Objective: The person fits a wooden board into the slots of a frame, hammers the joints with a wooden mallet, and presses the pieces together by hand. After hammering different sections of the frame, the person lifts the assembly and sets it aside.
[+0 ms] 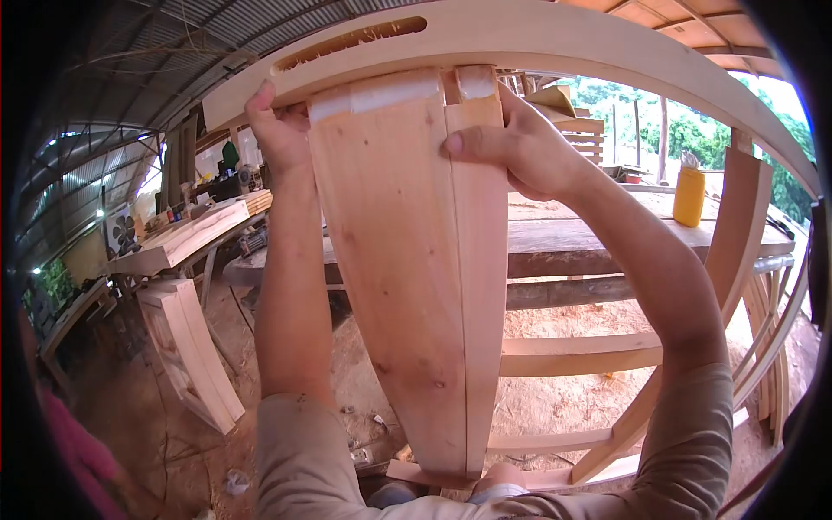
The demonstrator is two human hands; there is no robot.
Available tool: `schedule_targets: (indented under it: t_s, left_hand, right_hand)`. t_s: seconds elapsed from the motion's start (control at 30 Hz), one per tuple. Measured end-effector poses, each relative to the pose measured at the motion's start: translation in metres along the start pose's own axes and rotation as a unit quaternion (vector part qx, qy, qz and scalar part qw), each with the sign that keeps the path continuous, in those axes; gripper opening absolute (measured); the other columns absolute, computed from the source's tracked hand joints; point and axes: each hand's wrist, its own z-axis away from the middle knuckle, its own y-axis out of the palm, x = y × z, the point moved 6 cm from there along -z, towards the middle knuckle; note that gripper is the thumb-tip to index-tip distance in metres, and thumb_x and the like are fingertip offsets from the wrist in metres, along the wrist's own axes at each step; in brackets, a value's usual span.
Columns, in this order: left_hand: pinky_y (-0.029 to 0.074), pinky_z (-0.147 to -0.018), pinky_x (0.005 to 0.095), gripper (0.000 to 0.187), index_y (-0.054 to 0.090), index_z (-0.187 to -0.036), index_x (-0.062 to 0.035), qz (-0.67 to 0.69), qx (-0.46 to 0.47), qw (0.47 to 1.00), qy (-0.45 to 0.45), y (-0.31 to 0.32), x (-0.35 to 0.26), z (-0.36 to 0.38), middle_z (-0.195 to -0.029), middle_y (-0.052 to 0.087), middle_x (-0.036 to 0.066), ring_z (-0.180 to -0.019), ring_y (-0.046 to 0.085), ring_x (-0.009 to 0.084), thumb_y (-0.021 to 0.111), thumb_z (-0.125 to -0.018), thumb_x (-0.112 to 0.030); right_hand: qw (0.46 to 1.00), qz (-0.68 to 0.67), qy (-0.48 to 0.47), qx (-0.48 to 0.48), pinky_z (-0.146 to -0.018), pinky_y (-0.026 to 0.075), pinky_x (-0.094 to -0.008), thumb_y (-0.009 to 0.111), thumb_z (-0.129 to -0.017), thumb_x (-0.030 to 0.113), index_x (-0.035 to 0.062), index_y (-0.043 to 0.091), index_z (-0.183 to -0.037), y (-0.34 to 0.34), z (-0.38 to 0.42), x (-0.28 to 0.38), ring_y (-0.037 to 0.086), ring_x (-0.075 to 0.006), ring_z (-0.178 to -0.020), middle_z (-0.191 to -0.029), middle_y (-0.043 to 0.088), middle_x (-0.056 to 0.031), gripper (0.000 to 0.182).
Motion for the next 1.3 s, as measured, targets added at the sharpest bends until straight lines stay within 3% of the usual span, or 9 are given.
schedule_targets:
  t_s: [0.13,0.23,0.3,0.47,0.53,0.8,0.9,1.13,1.3]
  left_hand:
    - [0.046,-0.094,0.0408,0.055,0.052,-0.120,0.0010,0.023,0.017,1.000,-0.006,0.000,0.002,0.001,-0.118,0.058,0.015,-0.106,0.058,0.0272,0.056,-0.082,-0.039]
    - [0.048,-0.092,0.0419,0.056,0.052,-0.121,0.0009,0.042,0.013,0.999,-0.029,-0.002,0.005,0.003,-0.118,0.058,0.015,-0.103,0.059,0.0277,0.057,-0.082,-0.040]
    - [0.048,-0.091,0.0421,0.057,0.051,-0.121,0.0004,0.046,0.008,0.998,-0.031,-0.007,0.008,0.000,-0.118,0.058,0.015,-0.102,0.060,0.0279,0.057,-0.082,-0.040]
    - [0.048,-0.089,0.0415,0.057,0.051,-0.121,-0.0018,0.030,0.008,0.999,-0.015,-0.012,0.010,-0.006,-0.116,0.058,0.014,-0.099,0.060,0.0280,0.059,-0.081,-0.042]
    - [0.048,-0.082,0.0345,0.054,0.054,-0.116,-0.0049,0.065,-0.005,0.997,-0.040,-0.007,0.010,0.001,-0.104,0.061,0.014,-0.091,0.059,0.0233,0.061,-0.078,-0.042]
    - [0.048,-0.084,0.0360,0.052,0.055,-0.116,-0.0057,0.073,-0.007,0.996,-0.048,-0.004,0.006,0.003,-0.106,0.061,0.014,-0.093,0.059,0.0244,0.061,-0.079,-0.042]
    - [0.047,-0.094,0.0412,0.047,0.056,-0.114,-0.0022,0.073,0.017,0.997,-0.017,0.001,-0.005,0.007,-0.112,0.059,0.014,-0.102,0.058,0.0261,0.061,-0.080,-0.035]
    - [0.047,-0.093,0.0395,0.043,0.056,-0.113,-0.0024,0.060,-0.013,0.998,0.019,-0.006,-0.014,0.000,-0.109,0.060,0.010,-0.100,0.058,0.0227,0.061,-0.082,-0.032]
    - [0.046,-0.095,0.0411,0.046,0.053,-0.117,-0.0022,0.064,-0.015,0.998,0.003,-0.003,-0.013,0.001,-0.117,0.057,0.011,-0.103,0.056,0.0238,0.059,-0.083,-0.032]
  right_hand:
    - [1.000,0.006,-0.028,0.006,-0.098,0.046,-0.0384,0.070,-0.082,0.008,0.0051,0.028,-0.142,0.000,0.001,0.003,0.054,-0.0209,-0.115,-0.124,0.052,-0.0110,0.073]
    - [1.000,0.009,-0.017,0.006,-0.098,0.046,-0.0371,0.070,-0.082,0.009,0.0056,0.028,-0.143,0.001,0.002,-0.001,0.054,-0.0198,-0.114,-0.125,0.052,-0.0106,0.074]
    - [1.000,0.005,-0.007,-0.009,-0.100,0.042,-0.0361,0.074,-0.080,0.015,0.0005,0.036,-0.136,-0.003,0.001,-0.003,0.053,-0.0196,-0.114,-0.124,0.054,-0.0118,0.070]
    - [0.999,0.000,0.020,-0.029,-0.097,0.045,-0.0356,0.073,-0.080,0.013,0.0022,0.035,-0.137,0.001,0.005,-0.002,0.055,-0.0191,-0.113,-0.122,0.055,-0.0109,0.069]
    - [0.999,-0.011,0.026,-0.020,-0.097,0.045,-0.0358,0.073,-0.081,0.013,0.0029,0.035,-0.137,0.004,0.005,0.000,0.055,-0.0192,-0.112,-0.122,0.055,-0.0107,0.069]
    - [0.999,-0.036,-0.007,-0.011,-0.096,0.047,-0.0366,0.074,-0.079,0.011,0.0029,0.035,-0.137,0.004,0.003,0.004,0.056,-0.0205,-0.112,-0.121,0.056,-0.0108,0.070]
    - [0.999,-0.044,-0.015,-0.013,-0.096,0.046,-0.0357,0.075,-0.077,0.011,0.0019,0.036,-0.136,0.005,0.004,0.004,0.055,-0.0194,-0.113,-0.120,0.057,-0.0103,0.071]
    - [1.000,0.000,-0.026,-0.008,-0.097,0.044,-0.0352,0.076,-0.077,0.013,-0.0004,0.037,-0.134,0.004,0.004,0.008,0.055,-0.0185,-0.112,-0.119,0.058,-0.0098,0.071]
    - [0.999,-0.019,-0.029,0.011,-0.097,0.044,-0.0358,0.077,-0.076,0.013,-0.0008,0.036,-0.136,0.006,0.007,0.012,0.055,-0.0193,-0.112,-0.119,0.057,-0.0107,0.074]
